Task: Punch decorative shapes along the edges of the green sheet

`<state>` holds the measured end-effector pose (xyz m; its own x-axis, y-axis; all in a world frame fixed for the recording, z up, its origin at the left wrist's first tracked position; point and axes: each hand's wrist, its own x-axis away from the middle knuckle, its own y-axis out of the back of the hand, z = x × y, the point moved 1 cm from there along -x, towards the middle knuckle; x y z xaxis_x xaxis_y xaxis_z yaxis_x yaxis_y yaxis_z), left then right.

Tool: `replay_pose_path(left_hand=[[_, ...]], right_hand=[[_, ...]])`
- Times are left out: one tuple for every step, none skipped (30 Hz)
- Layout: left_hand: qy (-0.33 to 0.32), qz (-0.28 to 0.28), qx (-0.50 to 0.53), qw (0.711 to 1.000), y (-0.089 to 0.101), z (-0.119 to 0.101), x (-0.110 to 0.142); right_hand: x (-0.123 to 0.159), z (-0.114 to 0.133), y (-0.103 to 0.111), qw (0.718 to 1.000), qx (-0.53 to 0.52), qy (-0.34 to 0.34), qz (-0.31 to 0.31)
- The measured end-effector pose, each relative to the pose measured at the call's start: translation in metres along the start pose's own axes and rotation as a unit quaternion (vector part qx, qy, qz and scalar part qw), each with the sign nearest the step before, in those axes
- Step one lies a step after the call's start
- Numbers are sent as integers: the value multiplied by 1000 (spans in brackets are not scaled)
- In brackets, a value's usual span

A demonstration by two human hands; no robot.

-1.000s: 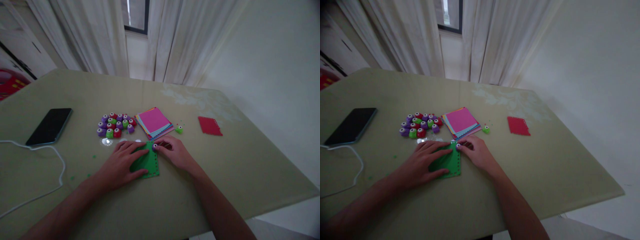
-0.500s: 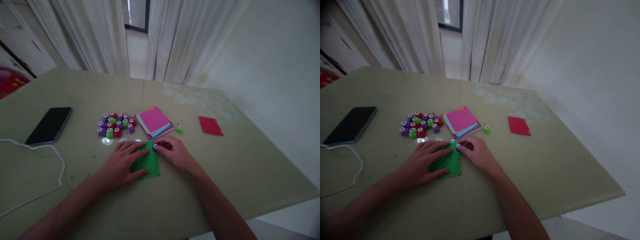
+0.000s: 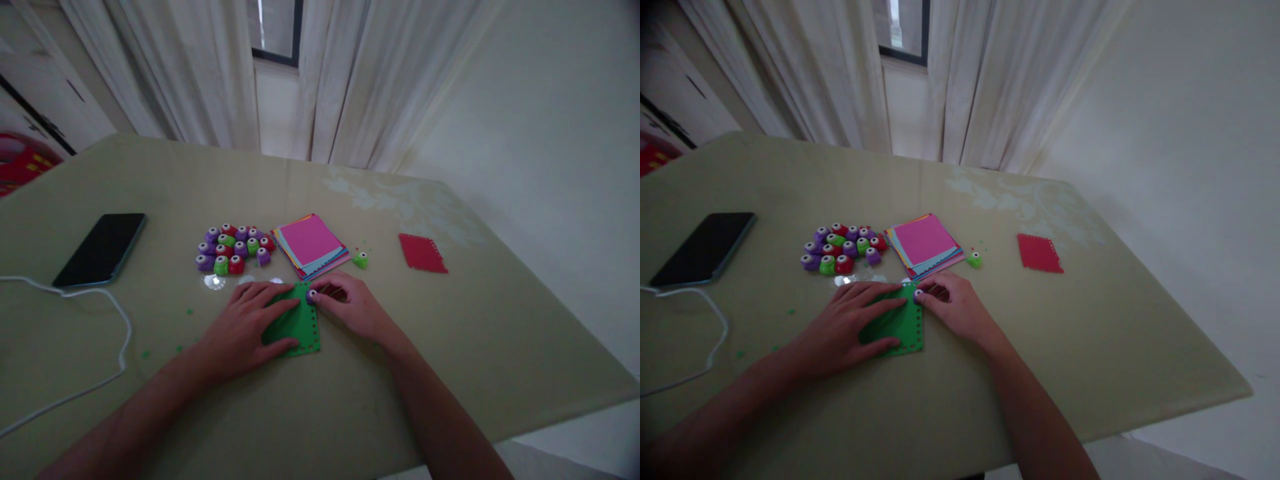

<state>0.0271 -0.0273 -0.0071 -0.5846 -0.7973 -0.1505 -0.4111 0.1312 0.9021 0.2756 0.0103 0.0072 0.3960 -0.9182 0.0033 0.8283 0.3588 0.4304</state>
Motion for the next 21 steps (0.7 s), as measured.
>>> replay_pose_path(left_hand=[[2, 1, -1, 1000, 0, 0, 0], [2, 1, -1, 1000, 0, 0, 0], [2, 1, 0, 1000, 0, 0, 0], [1, 0, 1, 1000, 0, 0, 0], [0, -2, 4, 1000, -1, 0, 0], [-1, -4, 7, 1000, -1, 0, 0], [-2, -6, 9, 1000, -1, 0, 0], [-2, -8, 12, 1000, -1, 0, 0], [-3, -10, 14, 1000, -1, 0, 0], [-3, -11, 15, 1000, -1, 0, 0], [-3, -12, 15, 1000, -1, 0, 0], [-4, -12, 15, 1000, -1, 0, 0], [-4, -12, 14, 1000, -2, 0, 0], [-3, -12, 14, 1000, -2, 1, 0], [-3, -12, 14, 1000, -2, 1, -1], [-4, -12, 15, 1000, -3, 1, -1], [-4, -12, 15, 1000, -3, 1, -1], [-4, -12, 15, 1000, -3, 1, -1], [-5, -12, 16, 1000, -4, 1, -2], [-5, -13, 18, 1000, -4, 1, -2], [-6, -15, 20, 1000, -4, 1, -2]], right_hand=[[0, 0, 0, 1000, -1, 1, 1], [0, 0, 0, 1000, -1, 2, 1], [0, 0, 0, 1000, -1, 3, 1], [0, -1, -1, 1000, -2, 2, 1], [0, -1, -1, 1000, -5, -2, -1], [0, -1, -1, 1000, -11, -7, -5], [0, -1, -1, 1000, -21, -15, -9], [0, -1, -1, 999, -31, -24, -14], [-1, -1, -1, 998, -41, -33, -20], [-1, -2, -1, 998, -47, -39, -25], [-2, -2, -1, 997, -50, -43, -31], [-3, -3, -2, 997, -48, -45, -37], [-3, -4, -2, 997, -45, -47, -43], [-4, -4, -2, 997, -42, -49, -48], [-6, -5, -3, 996, -42, -53, -51], [-7, -6, -4, 996, -44, -58, -52], [-8, -6, -5, 996, -47, -64, -50], [-9, -7, -5, 995, -49, -68, -46], [-10, -7, -6, 995, -49, -73, -43], [-11, -8, -6, 995, -47, -78, -39], [-12, -8, -7, 995, -45, -83, -36]])
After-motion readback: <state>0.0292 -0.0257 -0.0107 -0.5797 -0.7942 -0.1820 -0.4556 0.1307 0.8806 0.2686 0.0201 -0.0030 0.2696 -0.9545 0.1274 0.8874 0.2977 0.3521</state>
